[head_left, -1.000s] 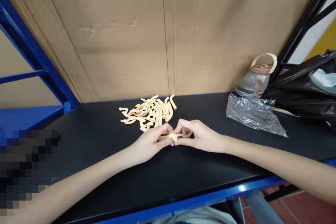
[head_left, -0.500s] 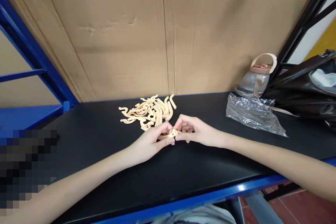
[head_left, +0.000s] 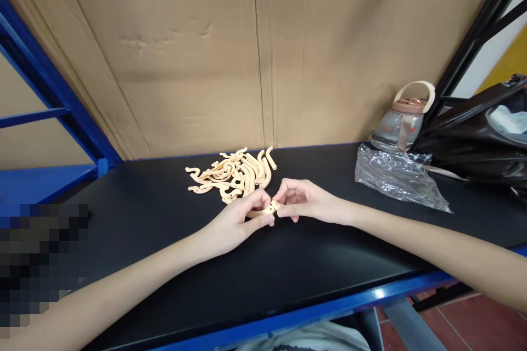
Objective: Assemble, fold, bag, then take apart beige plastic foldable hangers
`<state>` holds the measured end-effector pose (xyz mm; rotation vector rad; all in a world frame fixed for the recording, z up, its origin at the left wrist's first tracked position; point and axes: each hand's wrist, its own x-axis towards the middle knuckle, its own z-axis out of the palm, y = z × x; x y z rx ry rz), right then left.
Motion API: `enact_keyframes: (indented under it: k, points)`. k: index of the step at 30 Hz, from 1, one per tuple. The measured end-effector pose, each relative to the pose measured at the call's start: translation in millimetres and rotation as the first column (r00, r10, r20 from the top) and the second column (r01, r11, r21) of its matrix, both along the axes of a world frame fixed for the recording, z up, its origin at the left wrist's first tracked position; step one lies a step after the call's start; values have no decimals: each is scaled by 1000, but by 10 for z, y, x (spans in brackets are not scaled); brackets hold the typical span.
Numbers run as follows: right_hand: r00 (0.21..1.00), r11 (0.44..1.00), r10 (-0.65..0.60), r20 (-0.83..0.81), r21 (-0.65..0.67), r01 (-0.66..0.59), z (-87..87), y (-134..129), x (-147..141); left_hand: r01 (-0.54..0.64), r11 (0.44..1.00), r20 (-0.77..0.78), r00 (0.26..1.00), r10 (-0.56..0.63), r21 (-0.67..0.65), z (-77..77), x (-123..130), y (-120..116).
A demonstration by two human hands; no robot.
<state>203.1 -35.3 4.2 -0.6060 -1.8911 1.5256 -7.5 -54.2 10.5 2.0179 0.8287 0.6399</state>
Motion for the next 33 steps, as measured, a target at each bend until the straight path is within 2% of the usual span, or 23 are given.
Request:
enact_keyframes:
  k: [7, 14, 24, 33]
  points:
    - [1000, 1000, 6, 3, -2, -6, -20, 13, 9, 0, 1000, -12, 1000, 0, -10, 7, -1, -10]
    - [998, 1000, 4, -67, 15, -3, -22, 9, 10, -10, 999, 12, 1000, 10, -33, 9, 1, 4]
    - [999, 999, 25, -40, 35, -24, -60, 6, 13, -7, 999, 8, 1000, 7, -34, -22, -14, 20]
    - [1000, 998, -11, -25, 66, 12, -119, 37, 8, -3, 999, -31, 1000, 1, -47, -9, 1, 18]
